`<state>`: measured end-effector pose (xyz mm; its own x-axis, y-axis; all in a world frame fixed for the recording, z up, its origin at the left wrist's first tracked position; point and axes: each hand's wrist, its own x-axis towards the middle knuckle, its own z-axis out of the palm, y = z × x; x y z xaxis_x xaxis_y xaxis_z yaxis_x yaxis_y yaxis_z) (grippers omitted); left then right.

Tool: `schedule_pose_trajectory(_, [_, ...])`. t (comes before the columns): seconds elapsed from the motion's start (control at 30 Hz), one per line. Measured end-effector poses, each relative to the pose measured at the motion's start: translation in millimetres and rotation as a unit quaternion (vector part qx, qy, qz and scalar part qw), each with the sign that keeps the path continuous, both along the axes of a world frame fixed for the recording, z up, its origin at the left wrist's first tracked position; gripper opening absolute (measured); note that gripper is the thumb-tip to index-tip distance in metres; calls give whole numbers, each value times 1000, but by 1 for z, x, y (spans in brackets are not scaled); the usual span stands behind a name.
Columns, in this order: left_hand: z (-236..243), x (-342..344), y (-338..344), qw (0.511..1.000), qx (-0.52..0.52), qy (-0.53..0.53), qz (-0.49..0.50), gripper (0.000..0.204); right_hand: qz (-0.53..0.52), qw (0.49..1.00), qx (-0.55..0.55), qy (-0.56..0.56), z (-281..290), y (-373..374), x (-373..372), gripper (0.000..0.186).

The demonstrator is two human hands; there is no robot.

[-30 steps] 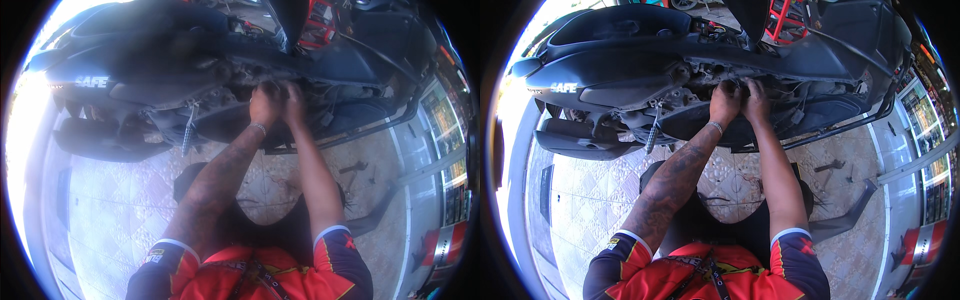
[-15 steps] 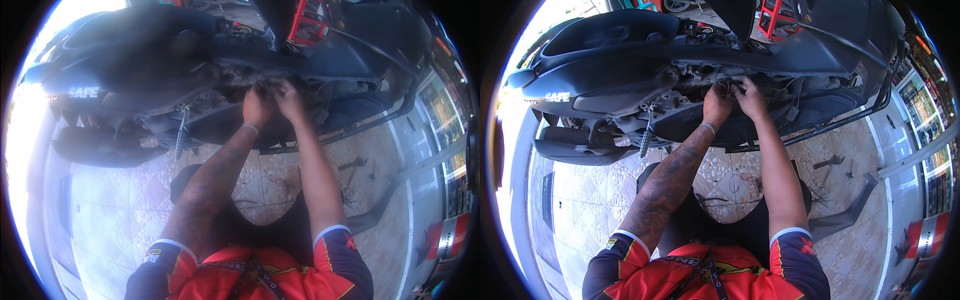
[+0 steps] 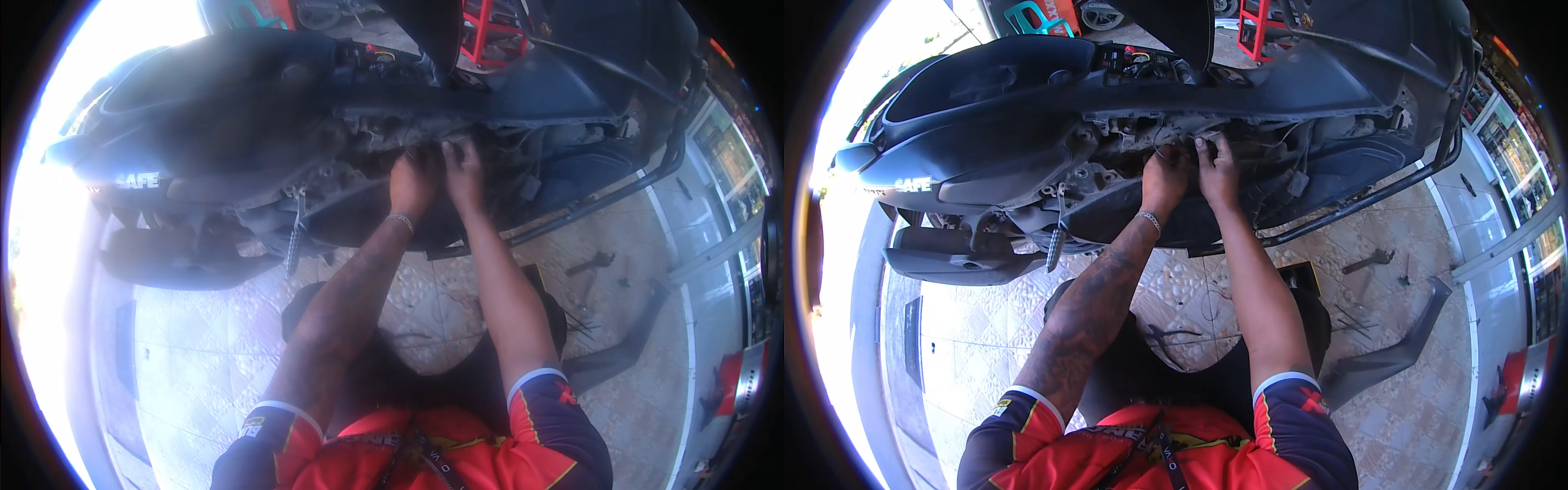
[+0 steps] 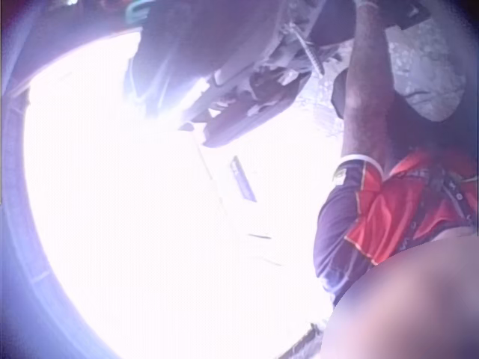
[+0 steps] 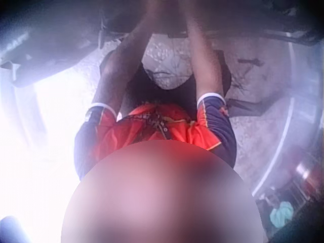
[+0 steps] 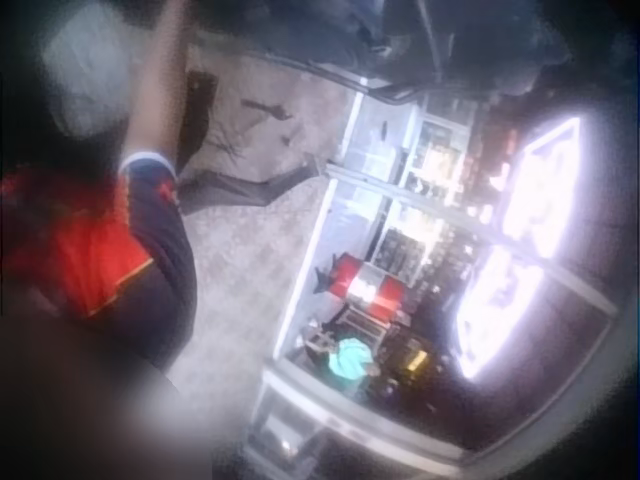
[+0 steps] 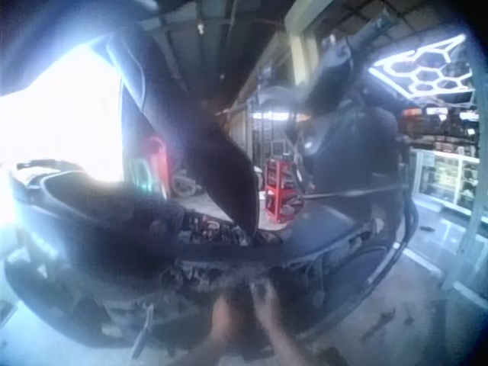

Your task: The person sits on the floor and works on the motorcycle's wiring under the seat area. They strip wire ends, twist them together, and wrap the connections with electrical tape. The person then tucks the wires into the motorcycle's frame.

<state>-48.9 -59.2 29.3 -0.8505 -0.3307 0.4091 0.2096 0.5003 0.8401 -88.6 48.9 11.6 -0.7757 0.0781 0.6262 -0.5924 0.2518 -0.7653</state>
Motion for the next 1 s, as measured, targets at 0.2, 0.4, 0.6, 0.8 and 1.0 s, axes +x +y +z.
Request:
schedule_pose_trajectory(0.2, [3,-6,-2,1000,5,-25,9,32,-73,975,118,175,3,-6,-5,24])
schedule_pose_trajectory(0.4, [7,-7,0,999,37,-20,-3,37,76,979,-170,-85,14,-19,-20,26])
schedule_pose_trajectory(0.6, [3,-12,-5,998,34,-57,-1,24,33,984,-136,-107,19,-31,-10,27])
schedule_pose_trajectory(0.8, [3,-15,-8,999,35,-30,-26,23,46,992,-113,-44,24,-27,-6,29])
schedule_pose_trajectory(1.0, [3,-12,0,998,33,-48,-13,21,30,935,-325,-138,11,-5,0,31])
